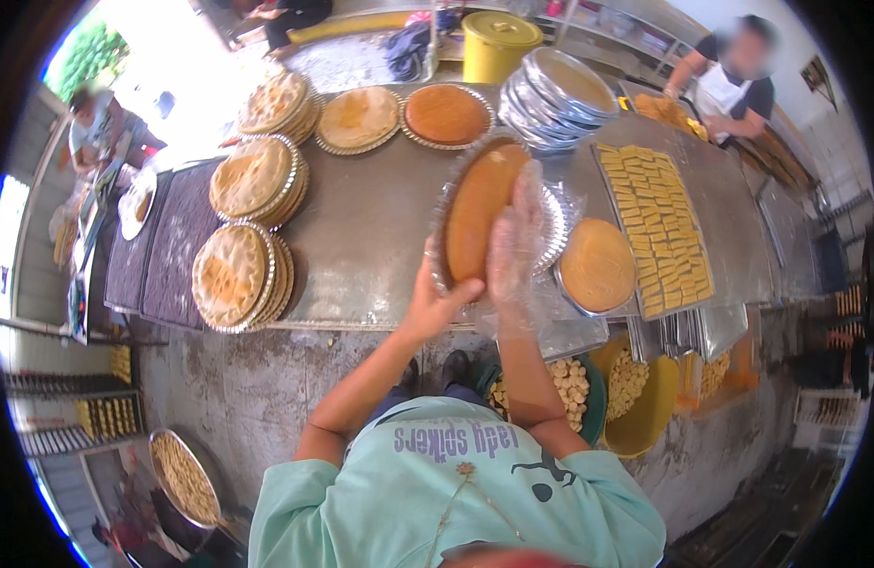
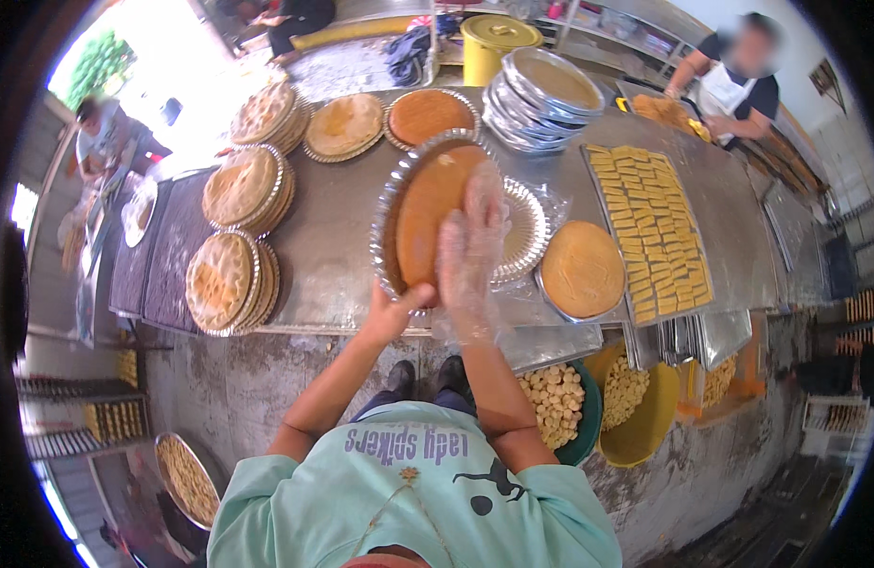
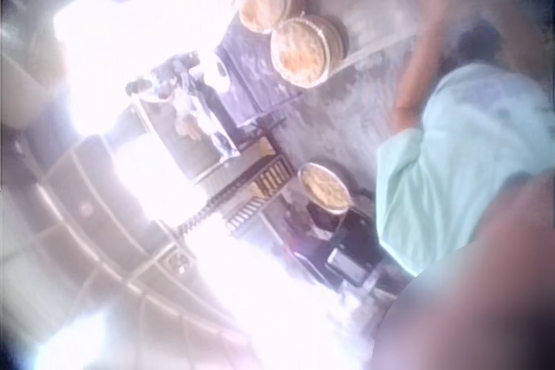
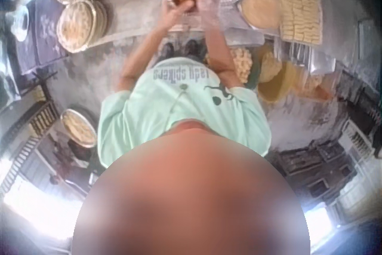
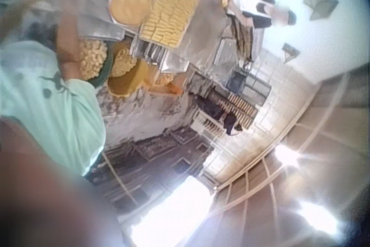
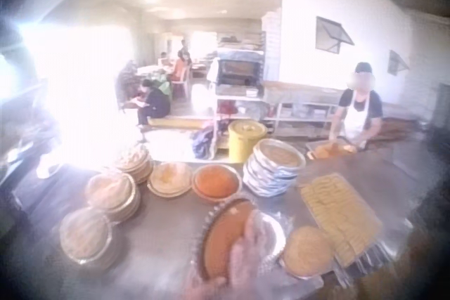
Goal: The person assembles pies by scooping an orange filling into foil pie tins, placing them on a metal table, and arranging them on a shelf. The person also handles a large plastic bin of yellow rectangular pieces and moves it to the table.
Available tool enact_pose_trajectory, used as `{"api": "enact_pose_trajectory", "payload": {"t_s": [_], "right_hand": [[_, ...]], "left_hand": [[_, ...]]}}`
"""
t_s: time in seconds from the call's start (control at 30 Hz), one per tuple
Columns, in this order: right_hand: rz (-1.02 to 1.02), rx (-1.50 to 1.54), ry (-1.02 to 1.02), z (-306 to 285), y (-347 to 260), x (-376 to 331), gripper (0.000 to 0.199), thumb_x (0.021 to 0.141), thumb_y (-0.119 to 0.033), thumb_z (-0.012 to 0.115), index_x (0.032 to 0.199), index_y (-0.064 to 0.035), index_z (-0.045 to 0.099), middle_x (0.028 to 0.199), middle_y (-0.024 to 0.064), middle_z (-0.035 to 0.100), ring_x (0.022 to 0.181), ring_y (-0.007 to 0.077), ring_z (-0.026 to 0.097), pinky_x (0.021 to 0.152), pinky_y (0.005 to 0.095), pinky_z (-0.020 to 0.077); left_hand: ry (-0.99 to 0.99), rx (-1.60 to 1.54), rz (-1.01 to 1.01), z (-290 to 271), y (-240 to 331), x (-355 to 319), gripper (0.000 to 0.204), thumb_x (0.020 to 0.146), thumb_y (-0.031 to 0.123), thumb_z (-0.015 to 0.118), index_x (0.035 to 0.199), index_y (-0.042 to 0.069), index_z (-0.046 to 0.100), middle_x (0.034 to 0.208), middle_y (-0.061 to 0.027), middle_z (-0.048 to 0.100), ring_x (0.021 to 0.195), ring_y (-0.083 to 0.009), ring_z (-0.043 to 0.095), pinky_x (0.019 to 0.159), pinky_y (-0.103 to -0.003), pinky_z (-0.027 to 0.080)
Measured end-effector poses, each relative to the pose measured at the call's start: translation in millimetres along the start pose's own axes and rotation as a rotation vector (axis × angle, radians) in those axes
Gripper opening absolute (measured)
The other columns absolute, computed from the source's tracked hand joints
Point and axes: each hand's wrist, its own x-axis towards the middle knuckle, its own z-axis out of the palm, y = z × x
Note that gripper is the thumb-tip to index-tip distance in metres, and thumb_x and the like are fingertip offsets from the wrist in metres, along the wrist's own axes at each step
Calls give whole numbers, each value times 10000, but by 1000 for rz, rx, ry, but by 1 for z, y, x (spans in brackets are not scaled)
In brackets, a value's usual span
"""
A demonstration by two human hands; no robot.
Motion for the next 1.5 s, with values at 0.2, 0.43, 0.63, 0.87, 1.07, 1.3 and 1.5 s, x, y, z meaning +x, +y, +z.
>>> {"api": "enact_pose_trajectory", "payload": {"t_s": [0.2,0.43,0.63,0.87,1.07,1.3,1.5], "right_hand": [[183,-786,435,27,-1,-34,597,873,-260,536,1342,40,323,1391,207,320,1235,319,372,1053,419,271],[909,606,655,30,2,-111,561,825,-199,610,1261,83,398,1185,176,510,1099,273,519,937,399,434],[1047,816,472,82,27,-192,397,800,-150,628,1120,67,537,1075,144,596,980,257,592,877,403,480],[1128,841,521,171,45,-295,415,779,-127,626,1135,62,526,1109,148,582,1015,257,579,899,410,467],[1037,911,600,236,104,-346,450,817,-140,599,1205,53,477,1203,129,526,1121,247,511,986,405,395],[901,638,825,249,232,-345,414,863,-144,570,1236,-6,459,1238,106,506,1140,245,491,1000,421,381],[662,786,668,231,301,-320,406,842,-104,599,1223,-31,476,1218,99,521,1133,247,497,1013,432,368]], "left_hand": [[309,-694,-164,-70,-48,-31,556,805,185,636,1275,-1,403,1251,-154,505,1153,-287,492,970,-453,412],[215,-831,-196,-106,-75,-105,591,809,245,635,1289,-1,393,1266,-147,497,1155,-286,493,963,-440,421],[266,-450,-275,-131,-50,-204,736,762,290,717,1327,-1,345,1299,-134,461,1185,-257,459,977,-406,388],[373,-354,-248,-197,-40,-341,680,833,398,626,1336,27,359,1246,-141,505,1134,-220,498,948,-370,390],[618,-10,-507,-285,-106,-417,239,921,233,530,877,17,621,563,-10,561,486,-85,512,477,-223,418],[454,174,-270,-327,-168,-373,307,847,66,581,1136,-29,542,1004,-93,592,881,-168,601,720,-274,482],[394,111,-246,-359,-204,-343,422,834,52,575,1238,-25,477,1219,-141,526,1019,-221,580,820,-318,481]]}}
